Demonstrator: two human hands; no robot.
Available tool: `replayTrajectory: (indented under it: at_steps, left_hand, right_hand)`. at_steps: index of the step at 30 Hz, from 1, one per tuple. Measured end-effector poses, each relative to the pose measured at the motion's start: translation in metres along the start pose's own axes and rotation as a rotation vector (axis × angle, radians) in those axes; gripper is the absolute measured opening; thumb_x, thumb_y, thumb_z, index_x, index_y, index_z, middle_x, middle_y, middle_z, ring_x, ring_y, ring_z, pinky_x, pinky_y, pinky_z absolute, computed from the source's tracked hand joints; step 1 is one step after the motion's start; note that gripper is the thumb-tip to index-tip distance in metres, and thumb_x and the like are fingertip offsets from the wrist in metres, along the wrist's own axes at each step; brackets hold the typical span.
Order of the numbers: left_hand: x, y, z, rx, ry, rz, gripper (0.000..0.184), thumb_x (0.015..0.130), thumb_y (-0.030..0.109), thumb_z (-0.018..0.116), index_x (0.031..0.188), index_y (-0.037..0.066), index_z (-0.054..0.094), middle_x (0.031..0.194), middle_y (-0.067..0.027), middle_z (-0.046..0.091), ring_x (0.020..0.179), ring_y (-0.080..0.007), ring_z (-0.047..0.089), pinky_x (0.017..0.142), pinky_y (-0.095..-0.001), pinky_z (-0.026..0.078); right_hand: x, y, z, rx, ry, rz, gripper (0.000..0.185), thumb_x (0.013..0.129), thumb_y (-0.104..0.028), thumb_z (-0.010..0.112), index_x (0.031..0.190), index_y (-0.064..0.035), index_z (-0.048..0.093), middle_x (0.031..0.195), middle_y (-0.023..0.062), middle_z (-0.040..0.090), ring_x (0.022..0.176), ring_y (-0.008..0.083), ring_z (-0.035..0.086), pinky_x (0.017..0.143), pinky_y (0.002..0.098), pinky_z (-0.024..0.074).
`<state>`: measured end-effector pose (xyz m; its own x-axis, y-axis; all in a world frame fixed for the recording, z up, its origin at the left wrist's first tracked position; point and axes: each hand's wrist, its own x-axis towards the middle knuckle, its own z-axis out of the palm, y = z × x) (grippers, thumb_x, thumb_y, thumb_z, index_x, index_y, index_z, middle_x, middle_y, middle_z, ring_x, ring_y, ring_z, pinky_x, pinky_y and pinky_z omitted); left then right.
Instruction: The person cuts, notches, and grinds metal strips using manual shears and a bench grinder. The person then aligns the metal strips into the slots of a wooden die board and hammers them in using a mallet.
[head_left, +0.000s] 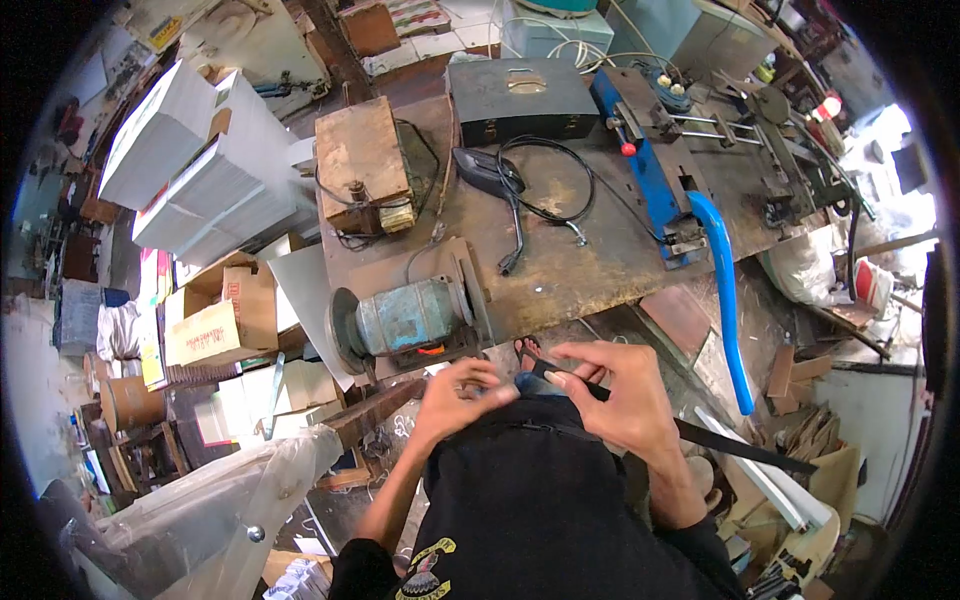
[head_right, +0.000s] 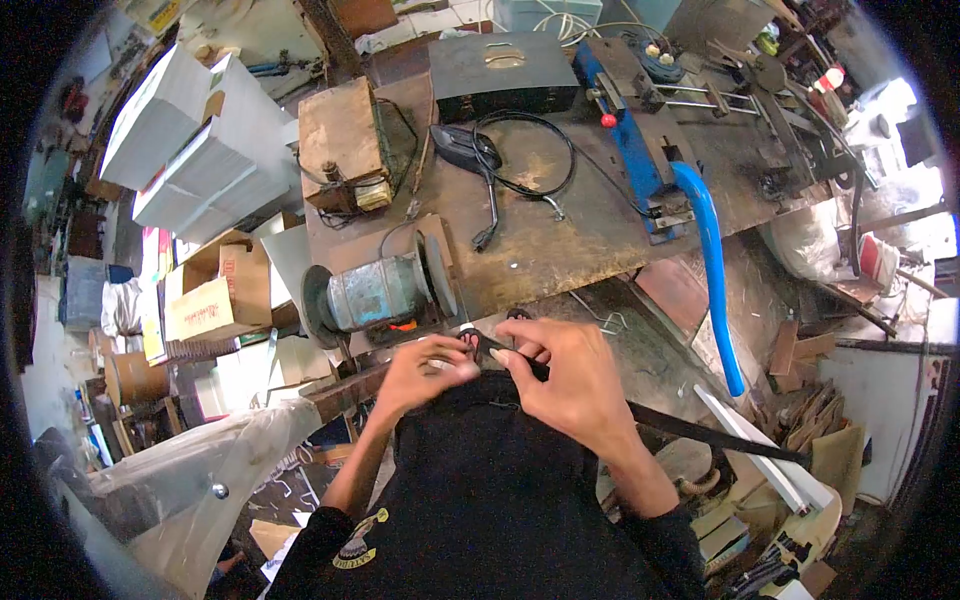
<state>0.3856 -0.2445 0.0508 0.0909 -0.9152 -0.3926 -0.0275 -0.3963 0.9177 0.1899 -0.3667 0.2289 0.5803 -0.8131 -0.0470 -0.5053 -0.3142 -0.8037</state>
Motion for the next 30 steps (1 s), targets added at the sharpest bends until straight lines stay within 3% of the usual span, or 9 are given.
replayTrajectory:
  at_steps: [2,4,10,12,13,23,26,28,30]
  left_hand:
    - [-0.003,-0.006,-0.023,-0.222,0.057,-0.258,0.058,0.091,0.037,0.076,0.13,-0.002,0.058,0.116,-0.012,0.07,0.104,-0.0197,0.067,0.088,-0.0329,0.054]
    - [-0.006,0.0,-0.042,-0.242,-0.003,-0.379,0.07,0.096,0.047,0.067,0.135,-0.008,0.049,0.123,-0.0152,0.067,0.114,-0.0214,0.063,0.092,-0.0359,0.053]
    - [0.01,-0.002,-0.056,-0.774,0.34,-0.441,0.108,0.086,0.08,0.053,0.144,-0.009,0.036,0.141,-0.0287,0.048,0.13,-0.0359,0.048,0.107,-0.0484,0.042]
    - [0.013,0.001,-0.05,-0.796,0.357,-0.429,0.115,0.083,0.083,0.053,0.145,-0.011,0.032,0.143,-0.0295,0.045,0.133,-0.0366,0.044,0.11,-0.0489,0.039]
    - [0.013,0.002,-0.048,-0.815,0.371,-0.409,0.122,0.079,0.087,0.054,0.146,-0.012,0.028,0.145,-0.0303,0.042,0.136,-0.0373,0.04,0.112,-0.0494,0.036]
    - [0.01,0.012,-0.048,-0.891,0.391,-0.398,0.125,0.08,0.077,0.066,0.146,-0.02,0.023,0.151,-0.0335,0.03,0.144,-0.0386,0.03,0.118,-0.0461,0.03]
    - [0.01,0.009,-0.05,-0.894,0.349,-0.358,0.125,0.081,0.075,0.067,0.146,-0.021,0.019,0.152,-0.0341,0.028,0.146,-0.0394,0.028,0.119,-0.0472,0.029]
    - [0.01,0.008,-0.049,-0.888,0.364,-0.337,0.125,0.081,0.073,0.068,0.147,-0.02,0.017,0.153,-0.0349,0.026,0.145,-0.04,0.029,0.119,-0.0475,0.029]
    - [0.01,0.011,-0.051,-0.878,0.344,-0.332,0.125,0.081,0.073,0.068,0.147,-0.02,0.017,0.152,-0.0355,0.026,0.145,-0.0406,0.03,0.119,-0.0477,0.029]
  right_hand:
    - [0.0,0.017,0.012,0.079,-0.113,0.245,0.026,0.079,-0.006,0.077,0.104,-0.0008,0.076,0.071,0.0137,0.068,0.061,0.0166,0.061,0.061,0.0291,0.0491]
    - [-0.001,0.031,0.026,0.075,-0.162,0.254,0.027,0.079,-0.011,0.079,0.104,-0.0012,0.076,0.07,0.0144,0.07,0.06,0.0155,0.06,0.061,0.0295,0.0494]
    - [0.003,0.046,0.057,-0.068,-0.01,0.141,0.018,0.081,-0.009,0.075,0.097,-0.0007,0.076,0.074,0.015,0.068,0.063,0.0239,0.065,0.062,0.0335,0.0506]
    - [0.007,0.05,0.065,-0.182,0.078,0.068,0.016,0.082,-0.007,0.069,0.096,-0.001,0.074,0.083,0.0169,0.068,0.075,0.036,0.067,0.069,0.0437,0.0526]
    - [0.008,0.055,0.071,-0.195,0.117,0.034,0.018,0.082,-0.006,0.069,0.098,-0.0015,0.074,0.081,0.016,0.065,0.076,0.0361,0.066,0.067,0.0447,0.0518]
    - [0.02,0.075,0.113,-0.318,0.212,-0.061,0.022,0.079,-0.005,0.069,0.101,-0.0031,0.073,0.083,0.0125,0.063,0.08,0.0329,0.066,0.069,0.0434,0.0535]
    - [0.023,0.076,0.119,-0.296,0.276,-0.1,0.017,0.08,-0.002,0.07,0.096,-0.0014,0.075,0.077,0.0129,0.063,0.07,0.0317,0.064,0.063,0.0397,0.0508]
    - [0.022,0.074,0.119,-0.302,0.174,-0.024,0.025,0.078,-0.006,0.069,0.102,-0.0026,0.072,0.083,0.0133,0.061,0.084,0.0329,0.065,0.068,0.0448,0.0533]
    - [0.024,0.071,0.121,-0.301,0.203,-0.04,0.021,0.079,-0.004,0.07,0.099,-0.0012,0.073,0.08,0.0132,0.062,0.077,0.0323,0.065,0.065,0.0427,0.0521]
